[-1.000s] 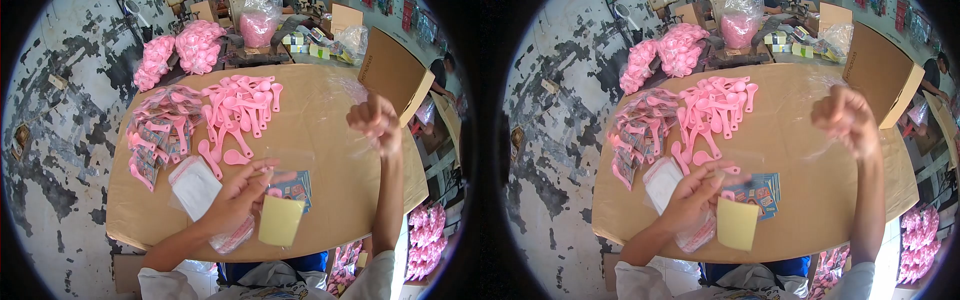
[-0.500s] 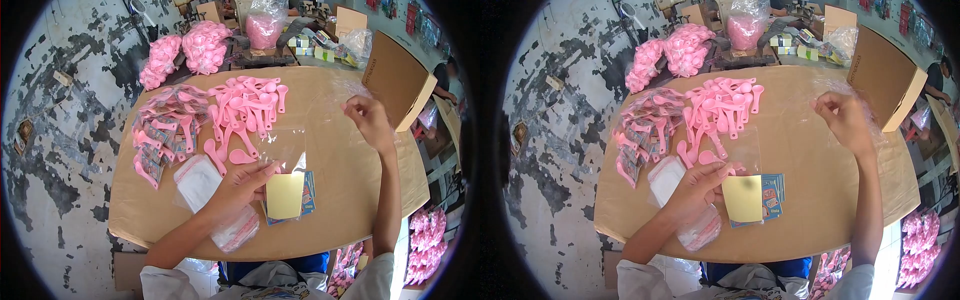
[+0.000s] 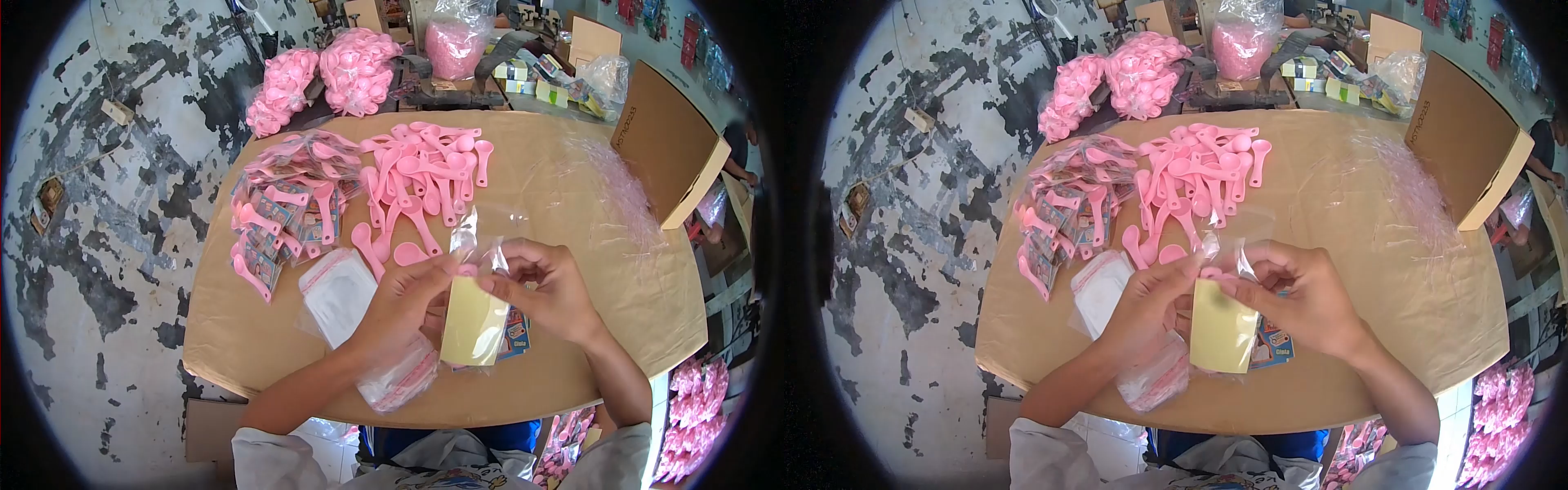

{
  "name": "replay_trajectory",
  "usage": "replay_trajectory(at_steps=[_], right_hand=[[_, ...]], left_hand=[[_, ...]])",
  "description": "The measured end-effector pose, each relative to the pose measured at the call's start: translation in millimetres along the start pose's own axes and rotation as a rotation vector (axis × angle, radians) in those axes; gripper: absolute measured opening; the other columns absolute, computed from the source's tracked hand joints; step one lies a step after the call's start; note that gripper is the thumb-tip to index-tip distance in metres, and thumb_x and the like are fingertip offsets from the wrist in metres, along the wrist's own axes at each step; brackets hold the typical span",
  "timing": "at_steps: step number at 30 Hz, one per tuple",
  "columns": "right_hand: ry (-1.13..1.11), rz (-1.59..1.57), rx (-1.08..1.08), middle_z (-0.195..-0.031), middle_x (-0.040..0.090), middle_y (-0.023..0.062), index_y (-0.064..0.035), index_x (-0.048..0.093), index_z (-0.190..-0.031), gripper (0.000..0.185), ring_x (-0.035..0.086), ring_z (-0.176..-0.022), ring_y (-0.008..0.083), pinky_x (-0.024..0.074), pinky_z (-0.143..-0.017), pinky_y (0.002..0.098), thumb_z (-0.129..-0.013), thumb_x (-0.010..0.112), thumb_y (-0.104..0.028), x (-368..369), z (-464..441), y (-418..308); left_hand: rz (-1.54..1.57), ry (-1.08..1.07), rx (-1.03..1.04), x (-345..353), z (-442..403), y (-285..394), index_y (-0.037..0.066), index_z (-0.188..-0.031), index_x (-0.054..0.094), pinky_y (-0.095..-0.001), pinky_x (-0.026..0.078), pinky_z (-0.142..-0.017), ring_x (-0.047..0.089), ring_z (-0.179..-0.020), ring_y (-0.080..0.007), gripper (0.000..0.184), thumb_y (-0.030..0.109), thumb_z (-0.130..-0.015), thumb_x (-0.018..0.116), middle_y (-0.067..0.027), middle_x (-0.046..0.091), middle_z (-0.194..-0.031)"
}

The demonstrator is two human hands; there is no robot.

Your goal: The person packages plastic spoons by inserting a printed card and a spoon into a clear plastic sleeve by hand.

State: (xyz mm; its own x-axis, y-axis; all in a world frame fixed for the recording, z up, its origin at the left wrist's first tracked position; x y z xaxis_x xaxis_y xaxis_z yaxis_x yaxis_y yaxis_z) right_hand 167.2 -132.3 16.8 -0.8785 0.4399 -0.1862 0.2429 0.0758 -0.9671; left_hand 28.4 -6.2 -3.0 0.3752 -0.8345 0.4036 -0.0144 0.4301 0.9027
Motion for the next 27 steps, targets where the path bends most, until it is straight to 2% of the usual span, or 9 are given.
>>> replay_trajectory(at_steps=[3,6,8,12,14,18,21,24,27], right_hand=[[-0.028,0.008,-0.043,-0.084,0.07,0.0037,-0.0011,0.069,-0.104,0.018,0.062,-0.072,0.0048,0.0493,-0.06,0.0208,-0.087,0.069,-0.008,-0.8,-1.0,4.4],[-0.092,0.012,-0.121,-0.088,0.071,0.0055,-0.0003,0.07,-0.103,0.018,0.063,-0.076,0.0065,0.0517,-0.065,0.022,-0.087,0.069,-0.009,-2.5,-0.8,6.8],[-0.064,-0.017,-0.054,-0.089,0.071,0.0062,0.0003,0.07,-0.104,0.018,0.063,-0.079,0.007,0.0522,-0.068,0.0223,-0.088,0.068,-0.009,-1.5,0.0,2.4],[-0.026,-0.065,0.038,-0.093,0.071,0.0075,0.0024,0.069,-0.105,0.019,0.063,-0.084,0.008,0.0525,-0.073,0.023,-0.09,0.066,-0.009,-6.0,-1.6,5.5],[-0.006,-0.081,0.025,-0.095,0.07,0.008,0.0034,0.068,-0.106,0.021,0.062,-0.086,0.0084,0.0523,-0.075,0.0236,-0.09,0.065,-0.01,-5.9,-2.6,6.3],[-0.005,-0.133,0.02,-0.098,0.07,0.0093,0.003,0.067,-0.109,0.021,0.062,-0.089,0.0097,0.0517,-0.081,0.0251,-0.091,0.063,-0.007,-3.4,-2.1,3.2],[0.052,-0.076,-0.151,-0.094,0.071,0.0097,0.0002,0.069,-0.107,0.02,0.063,-0.085,0.0109,0.0513,-0.076,0.0261,-0.089,0.061,0.0,-5.2,-3.0,17.2],[-0.003,0.141,-0.362,-0.086,0.072,0.0079,-0.0047,0.073,-0.101,0.027,0.062,-0.076,0.013,0.0489,-0.069,0.0275,-0.08,0.061,0.008,-13.2,-6.3,16.3],[-0.057,0.246,-0.582,-0.078,0.07,0.0047,-0.0086,0.075,-0.094,0.033,0.057,-0.068,0.0157,0.0457,-0.065,0.0286,-0.069,0.063,0.009,-21.2,-10.6,16.0]], left_hand=[[0.015,-0.017,0.044,1.0,-1.2,4.4,0.001,-0.126,0.055,-0.0258,0.058,-0.064,0.069,-0.077,-0.0136,0.039,0.028,-0.1,0.049,-0.0079,0.068,-0.095],[-0.071,-0.024,0.089,-1.3,-0.3,1.5,0.002,-0.125,0.055,-0.0268,0.058,-0.063,0.069,-0.078,-0.0145,0.038,0.029,-0.1,0.047,-0.0085,0.068,-0.095],[-0.142,-0.022,0.106,-0.9,0.5,1.8,0.003,-0.127,0.054,-0.0284,0.059,-0.062,0.069,-0.078,-0.0158,0.038,0.029,-0.102,0.044,-0.0088,0.068,-0.099],[-0.091,0.018,0.098,-2.0,-1.8,5.4,0.002,-0.123,0.055,-0.029,0.059,-0.066,0.069,-0.081,-0.0155,0.033,0.025,-0.1,0.048,-0.0075,0.068,-0.097],[-0.178,0.019,0.129,-2.0,-3.6,6.3,0.003,-0.121,0.056,-0.0296,0.059,-0.069,0.068,-0.082,-0.0153,0.03,0.022,-0.099,0.051,-0.0073,0.067,-0.097],[-0.121,-0.014,0.116,-5.4,-3.3,9.1,0.004,-0.115,0.057,-0.0305,0.058,-0.073,0.067,-0.087,-0.0148,0.022,0.016,-0.097,0.053,-0.0066,0.065,-0.099],[-0.079,-0.058,0.152,-9.7,-4.0,8.6,0.005,-0.107,0.057,-0.0297,0.058,-0.073,0.066,-0.088,-0.0138,0.014,0.011,-0.096,0.052,-0.0051,0.063,-0.1],[-0.092,-0.074,0.184,-11.4,-4.7,7.2,0.005,-0.102,0.056,-0.0281,0.057,-0.073,0.065,-0.089,-0.0121,0.01,0.007,-0.095,0.05,-0.0035,0.061,-0.1],[-0.154,-0.089,0.222,-12.5,-5.3,7.5,0.005,-0.1,0.056,-0.0259,0.056,-0.071,0.064,-0.09,-0.0105,0.011,0.005,-0.094,0.047,-0.0023,0.06,-0.1]])
Point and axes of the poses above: each hand's wrist, its own z-axis away from the middle knuckle, its own x-axis out of the palm, y = z × x, the point moved 2 cm from there along -z, towards the middle knuckle
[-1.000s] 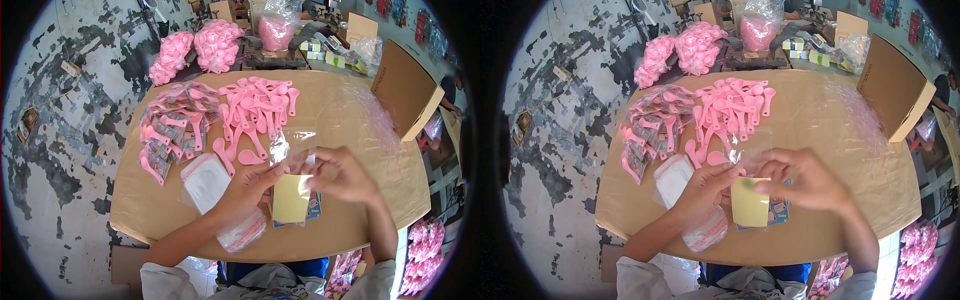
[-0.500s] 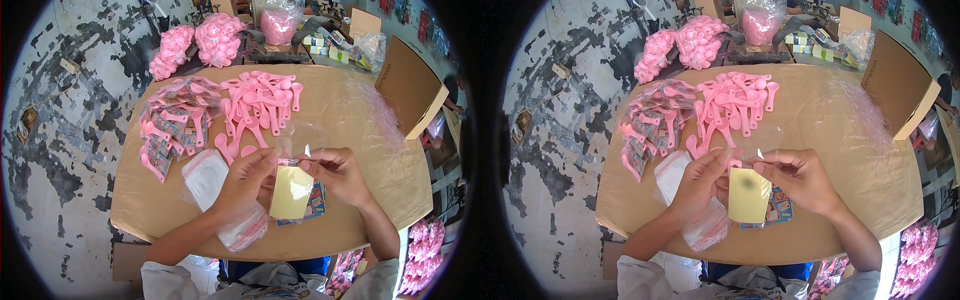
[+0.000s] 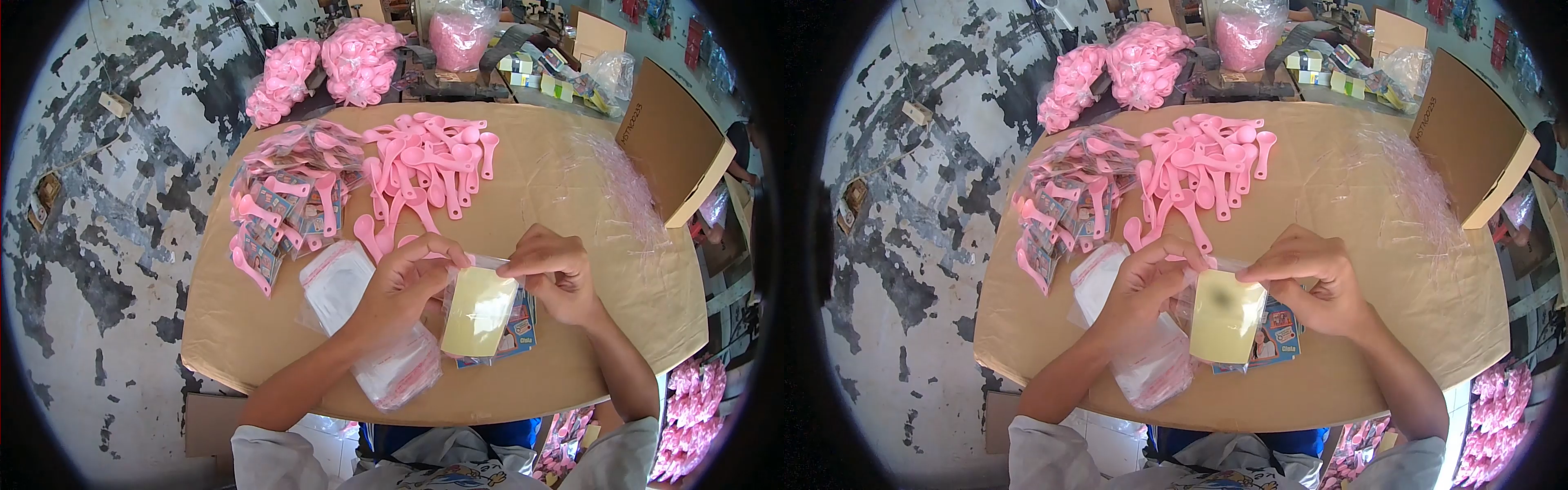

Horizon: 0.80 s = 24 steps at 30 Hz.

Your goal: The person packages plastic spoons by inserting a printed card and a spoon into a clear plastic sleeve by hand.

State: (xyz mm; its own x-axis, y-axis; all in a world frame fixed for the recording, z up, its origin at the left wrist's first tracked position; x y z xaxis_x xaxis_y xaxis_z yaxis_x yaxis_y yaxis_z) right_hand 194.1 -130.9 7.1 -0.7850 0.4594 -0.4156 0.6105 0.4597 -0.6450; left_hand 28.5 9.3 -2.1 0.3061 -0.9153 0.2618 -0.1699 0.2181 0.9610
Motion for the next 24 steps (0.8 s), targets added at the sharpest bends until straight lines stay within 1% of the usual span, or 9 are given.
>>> replay_trajectory(at_steps=[2,5,8,11,14,17,20,23,24], right_hand=[[-0.024,0.033,-0.033,-0.076,0.07,0.0029,-0.0097,0.076,-0.091,0.034,0.055,-0.068,0.0168,0.0457,-0.065,0.029,-0.065,0.063,0.008,-1.7,-1.3,-1.8],[-0.041,0.058,-0.058,-0.074,0.069,0.0015,-0.0105,0.076,-0.089,0.034,0.053,-0.07,0.0184,0.0453,-0.064,0.0294,-0.063,0.064,0.006,-1.4,-0.5,-3.3],[-0.043,0.092,-0.09,-0.073,0.068,0.0013,-0.0104,0.076,-0.089,0.033,0.052,-0.071,0.0196,0.0452,-0.063,0.0299,-0.062,0.065,0.005,-0.6,0.9,-3.6],[-0.045,0.134,-0.102,-0.072,0.068,0.0017,-0.0111,0.076,-0.088,0.033,0.051,-0.071,0.02,0.0455,-0.063,0.0306,-0.062,0.064,0.006,-0.7,1.1,-6.6],[-0.048,0.174,-0.135,-0.076,0.068,0.0025,-0.0125,0.076,-0.087,0.034,0.053,-0.072,0.0207,0.0462,-0.063,0.0311,-0.063,0.063,0.007,-1.3,-0.4,-11.3],[-0.047,0.251,-0.202,-0.082,0.068,0.0034,-0.0138,0.076,-0.086,0.034,0.055,-0.073,0.0216,0.0467,-0.063,0.0312,-0.064,0.062,0.008,-1.1,-2.7,-17.8],[-0.064,0.227,-0.194,-0.085,0.068,0.0053,-0.0119,0.075,-0.087,0.03,0.058,-0.075,0.0231,0.047,-0.067,0.0325,-0.067,0.064,0.007,-2.2,-2.4,-19.3],[-0.089,0.228,-0.089,-0.084,0.067,0.0074,-0.0086,0.072,-0.091,0.026,0.06,-0.077,0.0246,0.0462,-0.073,0.035,-0.07,0.065,0.005,9.3,-9.0,-25.7],[-0.091,0.245,-0.046,-0.084,0.067,0.008,-0.0076,0.071,-0.093,0.026,0.061,-0.077,0.025,0.0457,-0.076,0.036,-0.07,0.065,0.004,16.0,-10.7,-28.5]], left_hand=[[-0.075,-0.025,-0.004,-0.7,1.4,6.8,0.005,-0.101,0.057,-0.024,0.055,-0.07,0.063,-0.09,-0.0098,0.012,0.004,-0.094,0.046,-0.0019,0.058,-0.099],[-0.216,-0.085,0.065,-4.2,2.5,8.9,0.005,-0.102,0.056,-0.0271,0.055,-0.075,0.063,-0.089,-0.012,0.011,0.006,-0.096,0.047,-0.0025,0.06,-0.1],[-0.009,-0.116,-0.009,-7.9,3.1,1.7,0.004,-0.1,0.056,-0.0263,0.054,-0.073,0.063,-0.085,-0.0116,0.009,0.008,-0.096,0.049,-0.0027,0.059,-0.098],[0.158,-0.209,-0.053,-10.0,3.0,3.3,0.004,-0.098,0.053,-0.0232,0.054,-0.07,0.064,-0.083,-0.0106,0.005,0.008,-0.094,0.054,-0.0045,0.06,-0.1],[0.004,-0.142,-0.064,0.9,5.0,10.3,0.005,-0.098,0.05,-0.0199,0.053,-0.067,0.065,-0.082,-0.0089,0.014,0.007,-0.091,0.061,-0.0064,0.06,-0.102],[-0.067,-0.149,-0.004,-6.5,0.1,5.5,0.005,-0.098,0.047,-0.0187,0.052,-0.065,0.065,-0.081,-0.0079,0.024,0.002,-0.086,0.067,-0.0077,0.06,-0.105],[-0.104,-0.095,0.146,-14.1,2.4,18.7,0.004,-0.105,0.049,-0.0191,0.052,-0.064,0.064,-0.082,-0.007,0.032,-0.003,-0.082,0.07,-0.0069,0.06,-0.108],[-0.404,0.199,0.423,-28.3,28.2,59.5,0.003,-0.115,0.049,-0.0232,0.054,-0.07,0.066,-0.09,-0.0127,0.042,-0.008,-0.08,0.069,-0.0091,0.058,-0.118],[-0.37,0.305,0.583,-33.2,39.8,66.2,0.002,-0.116,0.051,-0.0268,0.054,-0.075,0.065,-0.096,-0.017,0.042,-0.01,-0.08,0.067,-0.0107,0.06,-0.118]])
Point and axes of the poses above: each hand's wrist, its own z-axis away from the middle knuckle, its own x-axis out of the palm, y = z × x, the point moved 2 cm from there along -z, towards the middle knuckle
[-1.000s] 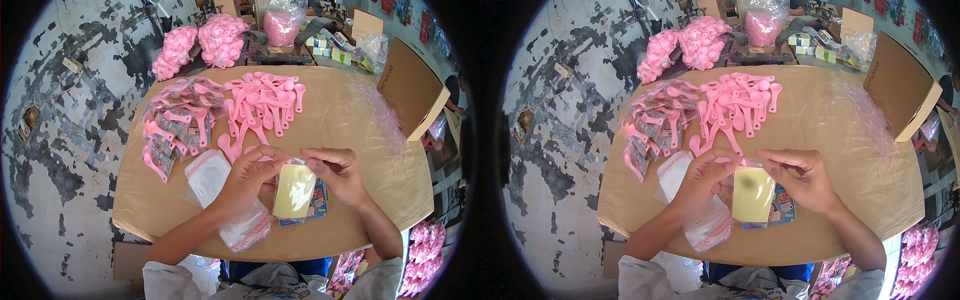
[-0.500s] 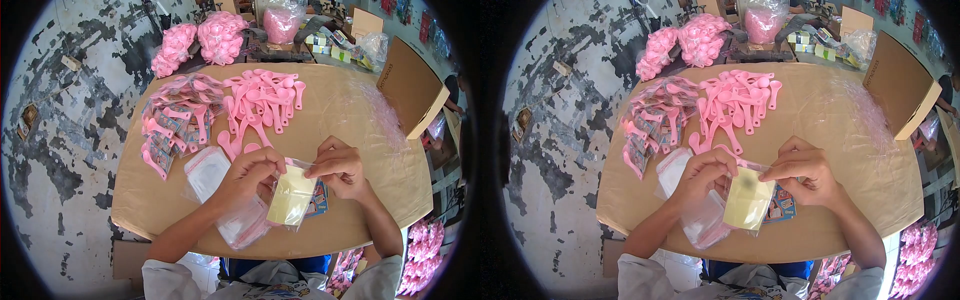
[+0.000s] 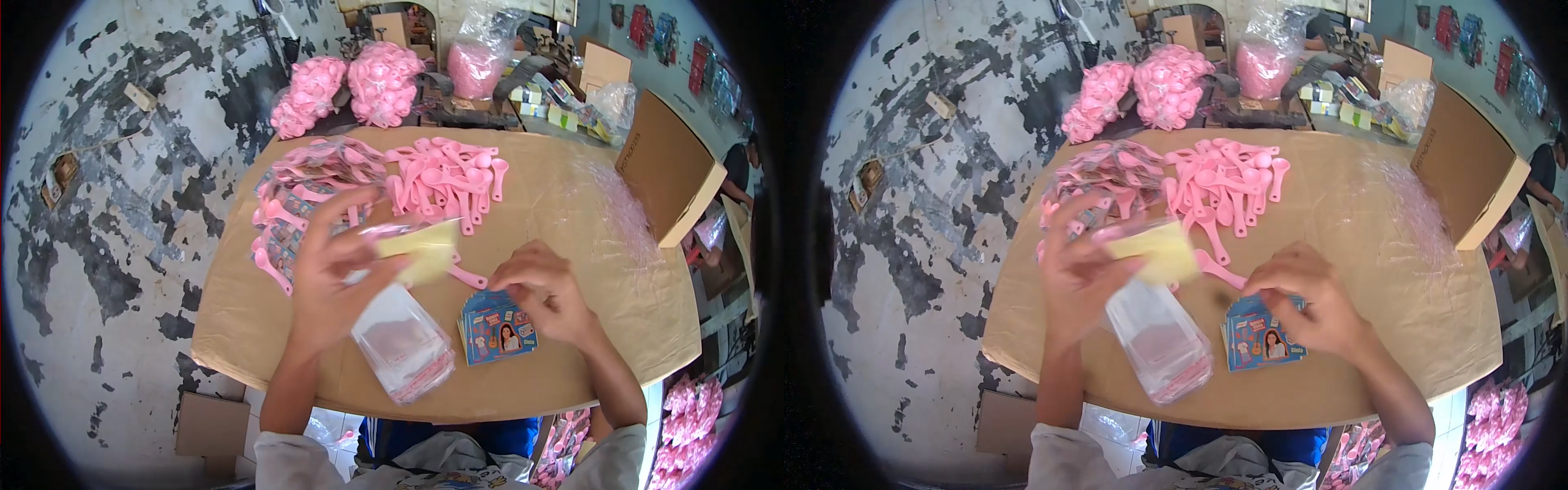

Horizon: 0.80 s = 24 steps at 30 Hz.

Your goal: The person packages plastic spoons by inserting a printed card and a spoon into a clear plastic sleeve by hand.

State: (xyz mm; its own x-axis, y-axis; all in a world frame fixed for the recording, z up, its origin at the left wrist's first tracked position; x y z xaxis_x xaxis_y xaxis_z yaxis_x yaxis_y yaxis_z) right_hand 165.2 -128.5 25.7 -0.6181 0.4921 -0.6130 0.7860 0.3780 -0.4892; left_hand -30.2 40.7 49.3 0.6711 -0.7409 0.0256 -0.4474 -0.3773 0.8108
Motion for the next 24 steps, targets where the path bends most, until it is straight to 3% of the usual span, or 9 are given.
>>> replay_trajectory(at_steps=[1,3,5,8,12,15,18,20,24], right_hand=[[-0.068,0.039,0.111,-0.085,0.068,0.0094,-0.0047,0.069,-0.095,0.018,0.061,-0.081,0.0265,0.0425,-0.083,0.0383,-0.078,0.067,-0.01,9.7,1.8,0.1],[-0.161,0.16,0.142,-0.086,0.068,0.0095,-0.0049,0.069,-0.096,0.023,0.06,-0.084,0.0268,0.0414,-0.084,0.0385,-0.081,0.068,-0.022,27.7,-4.2,-14.0],[-0.247,0.234,0.216,-0.087,0.069,0.0077,-0.0068,0.071,-0.09,0.032,0.061,-0.088,0.0237,0.0386,-0.087,0.0372,-0.079,0.072,-0.037,45.4,-10.5,-24.7],[-0.411,0.232,0.314,-0.082,0.069,0.0062,-0.0078,0.071,-0.086,0.033,0.062,-0.084,0.0222,0.037,-0.089,0.0378,-0.078,0.073,-0.04,60.0,-17.6,-25.4],[-0.476,0.115,0.4,-0.075,0.069,0.0069,-0.0061,0.07,-0.082,0.027,0.065,-0.071,0.0213,0.0447,-0.079,0.0362,-0.079,0.072,-0.033,67.1,-20.4,-19.3],[-0.415,-0.004,0.388,-0.073,0.069,0.0094,-0.0033,0.068,-0.082,0.024,0.066,-0.065,0.024,0.0478,-0.07,0.0368,-0.082,0.069,-0.027,68.6,-17.3,-8.5],[-0.367,-0.041,0.361,-0.074,0.068,0.0131,-0.0009,0.067,-0.083,0.02,0.066,-0.063,0.0275,0.05,-0.064,0.0372,-0.083,0.067,-0.021,68.8,-15.1,-7.8],[-0.296,-0.053,0.328,-0.074,0.068,0.0152,0.0003,0.066,-0.085,0.018,0.066,-0.064,0.0302,0.0506,-0.063,0.0378,-0.084,0.066,-0.018,68.3,-16.1,-9.3],[-0.19,-0.083,0.338,-0.075,0.067,0.0146,0.002,0.062,-0.088,0.012,0.066,-0.064,0.0253,0.051,-0.061,0.0346,-0.087,0.063,-0.01,64.2,-13.5,-1.2]], left_hand=[[0.019,0.135,0.131,-11.5,8.6,7.7,0.001,-0.117,0.052,-0.0305,0.054,-0.081,0.065,-0.102,-0.0213,0.042,-0.012,-0.08,0.066,-0.0122,0.062,-0.117],[-0.389,0.083,0.313,-64.3,25.5,9.4,0.001,-0.108,0.059,-0.0402,0.05,-0.092,0.062,-0.111,-0.028,0.033,-0.015,-0.079,0.063,-0.0164,0.067,-0.108],[-0.56,0.122,0.346,-100.9,33.0,9.3,0.001,-0.104,0.062,-0.0415,0.047,-0.096,0.06,-0.112,-0.0291,0.028,-0.013,-0.08,0.062,-0.0166,0.068,-0.107],[-0.865,0.088,0.246,-155.9,47.5,-8.6,0.002,-0.105,0.064,-0.0434,0.039,-0.104,0.056,-0.119,-0.0304,0.028,-0.009,-0.079,0.064,-0.0174,0.065,-0.113],[-1.058,-0.213,-0.111,-168.5,70.3,-33.7,0.006,-0.109,0.064,-0.0425,0.035,-0.107,0.05,-0.126,-0.0316,0.032,0.006,-0.078,0.072,-0.0155,0.06,-0.125],[-1.178,-0.125,-0.037,-152.3,75.1,-26.9,0.005,-0.112,0.063,-0.0436,0.037,-0.106,0.047,-0.128,-0.0312,0.039,0.008,-0.074,0.073,-0.0158,0.058,-0.127],[-0.822,-0.181,0.002,-103.9,70.5,-5.4,0.007,-0.11,0.064,-0.0432,0.038,-0.105,0.052,-0.12,-0.03,0.035,0.014,-0.077,0.075,-0.0129,0.062,-0.118],[-0.667,-0.462,0.056,-60.4,75.3,-2.4,0.008,-0.107,0.065,-0.0449,0.04,-0.104,0.055,-0.114,-0.0284,0.031,0.018,-0.08,0.073,-0.009,0.064,-0.111],[-0.719,-0.726,0.115,-21.8,81.2,-9.5,0.01,-0.1,0.068,-0.0461,0.038,-0.105,0.056,-0.113,-0.0269,0.022,0.022,-0.082,0.07,-0.004,0.065,-0.11]])
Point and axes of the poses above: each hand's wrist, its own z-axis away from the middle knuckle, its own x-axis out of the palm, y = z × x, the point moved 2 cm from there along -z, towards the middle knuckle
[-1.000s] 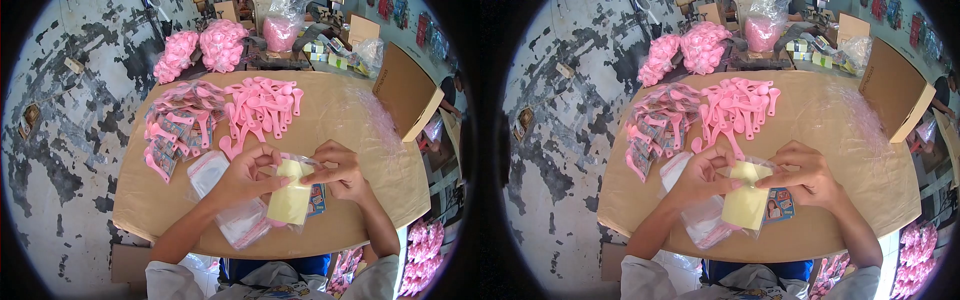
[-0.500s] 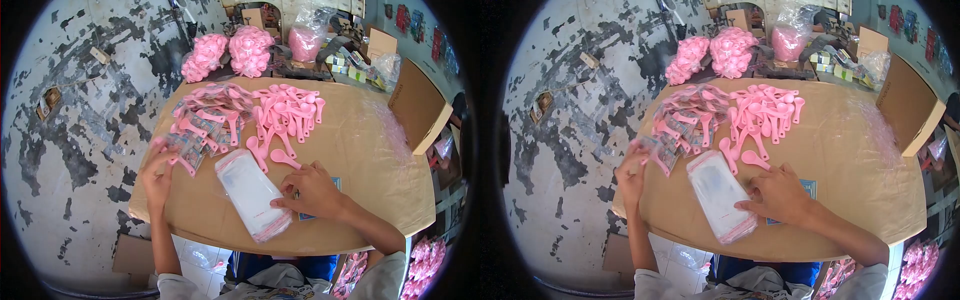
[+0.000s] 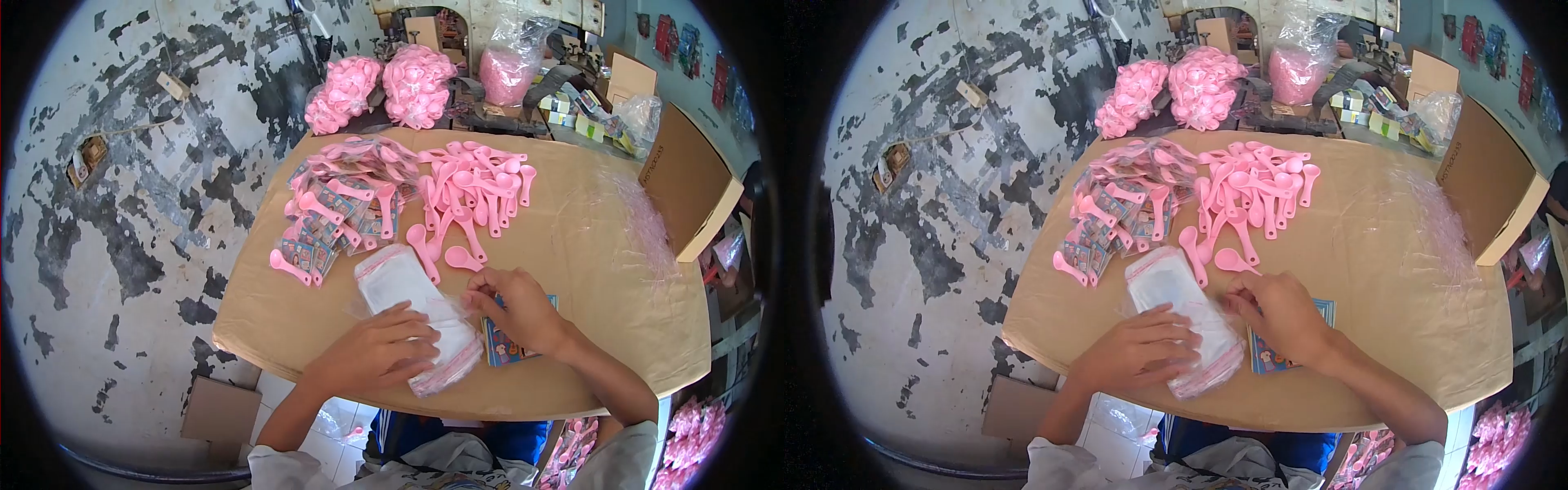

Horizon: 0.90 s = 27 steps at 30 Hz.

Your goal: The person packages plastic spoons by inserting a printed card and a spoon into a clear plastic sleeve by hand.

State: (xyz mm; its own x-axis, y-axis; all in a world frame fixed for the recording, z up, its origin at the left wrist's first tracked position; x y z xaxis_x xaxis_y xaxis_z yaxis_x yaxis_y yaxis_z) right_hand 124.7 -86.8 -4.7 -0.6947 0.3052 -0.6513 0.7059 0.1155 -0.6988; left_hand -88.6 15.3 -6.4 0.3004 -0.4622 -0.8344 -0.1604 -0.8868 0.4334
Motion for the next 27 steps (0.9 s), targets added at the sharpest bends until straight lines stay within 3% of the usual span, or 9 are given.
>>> replay_trajectory(at_steps=[2,5,8,11,14,17,20,23,27], right_hand=[[0.059,-0.019,-0.03,-0.079,0.068,0.017,0.0008,0.061,-0.089,0.011,0.067,-0.068,0.032,0.0512,-0.061,0.038,-0.088,0.062,-0.01,-6.1,0.6,-3.6],[0.163,-0.045,-0.023,-0.076,0.067,0.0153,0.0004,0.059,-0.088,0.011,0.067,-0.068,0.0306,0.0518,-0.061,0.0365,-0.089,0.062,-0.01,-19.5,2.4,-13.3],[0.15,-0.262,0.1,-0.073,0.065,0.0136,0.0001,0.058,-0.089,0.009,0.067,-0.067,0.0279,0.0526,-0.061,0.034,-0.091,0.061,-0.008,-31.0,4.7,-20.7],[0.246,-0.094,-0.202,-0.078,0.064,0.0117,-0.001,0.06,-0.09,0.006,0.067,-0.073,0.0238,0.0538,-0.063,0.0327,-0.087,0.063,-0.005,-39.4,7.9,-18.5],[0.242,0.234,-0.611,-0.09,0.067,0.0079,-0.0027,0.062,-0.091,0.011,0.068,-0.089,0.0223,0.0568,-0.07,0.0303,-0.081,0.066,-0.006,-55.7,8.7,-30.4],[0.077,0.543,-0.732,-0.098,0.067,0.0059,-0.005,0.064,-0.093,0.019,0.065,-0.099,0.0233,0.0569,-0.074,0.0303,-0.074,0.066,-0.009,-61.5,20.5,-43.8],[0.143,0.586,-0.848,-0.089,0.063,0.0074,-0.004,0.06,-0.087,0.015,0.063,-0.096,0.0202,0.0551,-0.075,0.0291,-0.073,0.063,-0.009,-42.9,26.5,-35.8],[0.08,0.586,-0.836,-0.088,0.062,0.0075,-0.0035,0.061,-0.088,0.02,0.061,-0.1,0.0196,0.0542,-0.079,0.0277,-0.07,0.062,-0.011,-40.9,24.0,-31.8],[0.133,0.575,-0.855,-0.088,0.061,0.0058,-0.004,0.062,-0.089,0.023,0.059,-0.1,0.0192,0.0537,-0.079,0.0297,-0.067,0.062,-0.012,-42.4,24.1,-19.6]], left_hand=[[-0.107,0.01,0.0,-3.5,-7.2,1.6,0.011,-0.095,0.07,-0.0456,0.038,-0.105,0.056,-0.113,-0.0264,0.017,0.022,-0.081,0.071,-0.0021,0.065,-0.108],[-0.233,0.074,-0.019,-12.9,-13.7,10.6,0.012,-0.089,0.072,-0.0444,0.038,-0.103,0.055,-0.111,-0.0243,0.013,0.022,-0.08,0.072,0.0013,0.067,-0.1],[-0.293,0.141,-0.02,-26.0,-20.0,23.1,0.012,-0.085,0.071,-0.041,0.045,-0.091,0.06,-0.094,-0.0253,0.014,0.019,-0.074,0.076,-0.002,0.069,-0.094],[-0.063,0.155,-0.203,-27.8,-24.3,17.8,0.006,-0.083,0.068,-0.035,0.047,-0.079,0.061,-0.079,-0.0221,0.02,0.025,-0.083,0.071,-0.0055,0.068,-0.09],[0.574,0.257,-0.529,-17.6,-40.8,-0.6,0.002,-0.08,0.065,-0.0303,0.044,-0.061,0.058,-0.067,-0.0151,0.035,0.034,-0.095,0.057,-0.0061,0.065,-0.083],[0.858,-0.038,-0.631,-13.9,-75.7,-12.7,-0.001,-0.094,0.064,-0.0271,0.046,-0.063,0.06,-0.073,-0.0123,0.043,0.038,-0.1,0.045,-0.0056,0.065,-0.088],[1.439,-0.145,-0.767,11.9,-105.6,-14.5,-0.004,-0.107,0.06,-0.0253,0.05,-0.068,0.062,-0.077,-0.0126,0.044,0.037,-0.101,0.044,-0.0077,0.066,-0.095],[1.472,-0.138,-0.549,31.3,-117.3,-25.0,0.0,-0.117,0.056,-0.0298,0.053,-0.083,0.065,-0.094,-0.0152,0.047,0.04,-0.103,0.037,-0.0085,0.064,-0.106],[1.395,-0.105,-0.583,34.4,-125.3,-29.4,0.0,-0.115,0.057,-0.0281,0.053,-0.084,0.063,-0.094,-0.0123,0.035,0.03,-0.102,0.044,-0.008,0.063,-0.108]])
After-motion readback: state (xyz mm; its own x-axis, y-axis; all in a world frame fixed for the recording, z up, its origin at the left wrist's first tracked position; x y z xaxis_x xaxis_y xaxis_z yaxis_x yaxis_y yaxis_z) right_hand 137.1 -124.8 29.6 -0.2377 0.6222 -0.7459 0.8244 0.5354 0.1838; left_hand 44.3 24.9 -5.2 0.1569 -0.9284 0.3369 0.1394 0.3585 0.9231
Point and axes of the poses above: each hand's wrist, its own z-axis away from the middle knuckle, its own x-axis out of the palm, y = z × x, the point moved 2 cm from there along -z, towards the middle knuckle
